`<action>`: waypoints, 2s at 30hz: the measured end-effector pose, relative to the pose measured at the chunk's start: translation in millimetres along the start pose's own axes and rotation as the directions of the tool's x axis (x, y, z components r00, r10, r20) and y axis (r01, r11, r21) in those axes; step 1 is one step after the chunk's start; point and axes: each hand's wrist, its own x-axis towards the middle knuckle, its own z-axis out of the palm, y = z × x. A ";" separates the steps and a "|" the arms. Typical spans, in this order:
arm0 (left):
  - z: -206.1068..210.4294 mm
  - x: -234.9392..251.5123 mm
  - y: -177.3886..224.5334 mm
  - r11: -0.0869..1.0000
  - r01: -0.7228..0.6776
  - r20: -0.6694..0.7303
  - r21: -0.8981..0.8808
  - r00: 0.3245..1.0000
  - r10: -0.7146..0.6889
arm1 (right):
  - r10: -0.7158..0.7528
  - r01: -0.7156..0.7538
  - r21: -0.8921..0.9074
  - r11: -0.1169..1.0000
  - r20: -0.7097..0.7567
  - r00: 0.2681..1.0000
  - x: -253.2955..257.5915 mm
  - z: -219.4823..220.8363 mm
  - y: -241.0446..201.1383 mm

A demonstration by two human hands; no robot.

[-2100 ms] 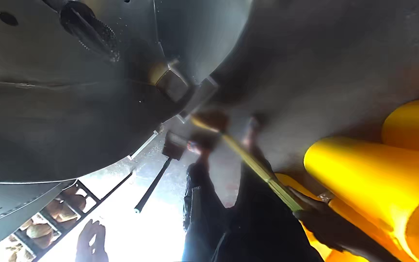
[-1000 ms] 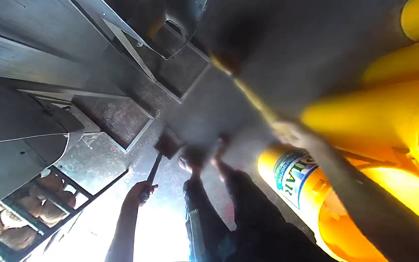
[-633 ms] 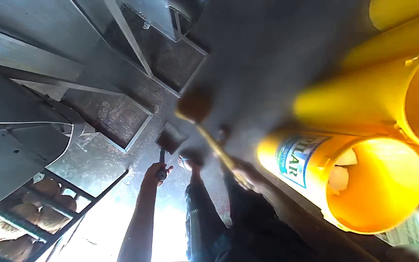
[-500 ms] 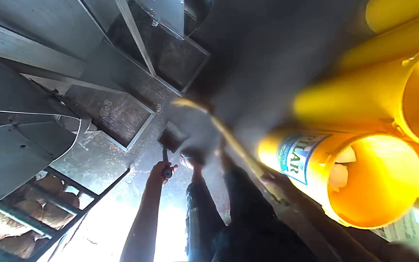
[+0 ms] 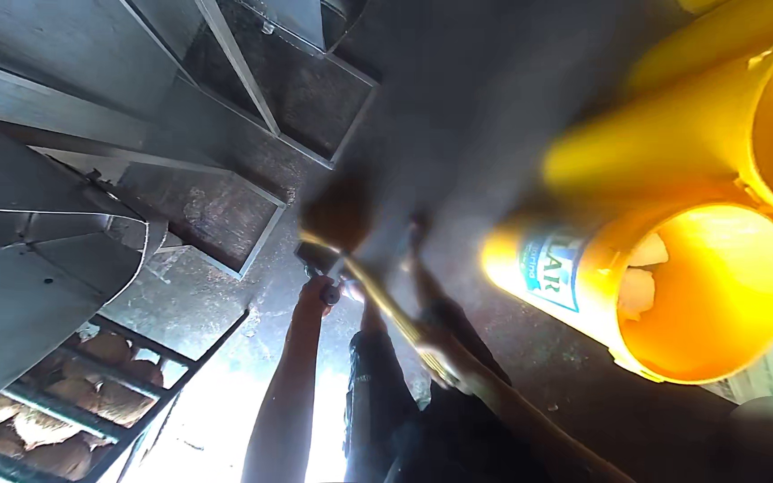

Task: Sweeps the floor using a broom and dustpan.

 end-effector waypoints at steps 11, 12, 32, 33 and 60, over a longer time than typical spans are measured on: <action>-27.9 -2.3 -2.7 0.999 0.030 0.009 -0.031 1.000 -0.030 | 0.002 -0.033 -0.228 0.973 -0.136 0.991 -4.9 -33.1 -58.4; -29.9 -1.0 -4.2 0.999 0.035 0.007 -0.042 0.999 -0.035 | 0.023 -0.051 -0.227 0.973 -0.122 0.992 15.6 -22.3 -50.9; -113.7 -0.2 -42.3 0.991 0.076 -0.004 -0.113 0.997 -0.077 | 0.116 -0.119 -0.284 0.951 -0.030 0.993 29.1 19.1 -6.4; -115.5 0.8 -40.9 0.991 0.078 0.000 -0.106 0.997 -0.079 | 0.119 -0.117 -0.281 0.953 -0.009 0.993 17.8 21.3 3.0; -286.9 14.7 -135.0 0.963 0.128 -0.001 -0.237 0.991 -0.133 | -0.030 0.045 -0.561 0.827 0.036 0.999 -68.4 -9.4 -0.3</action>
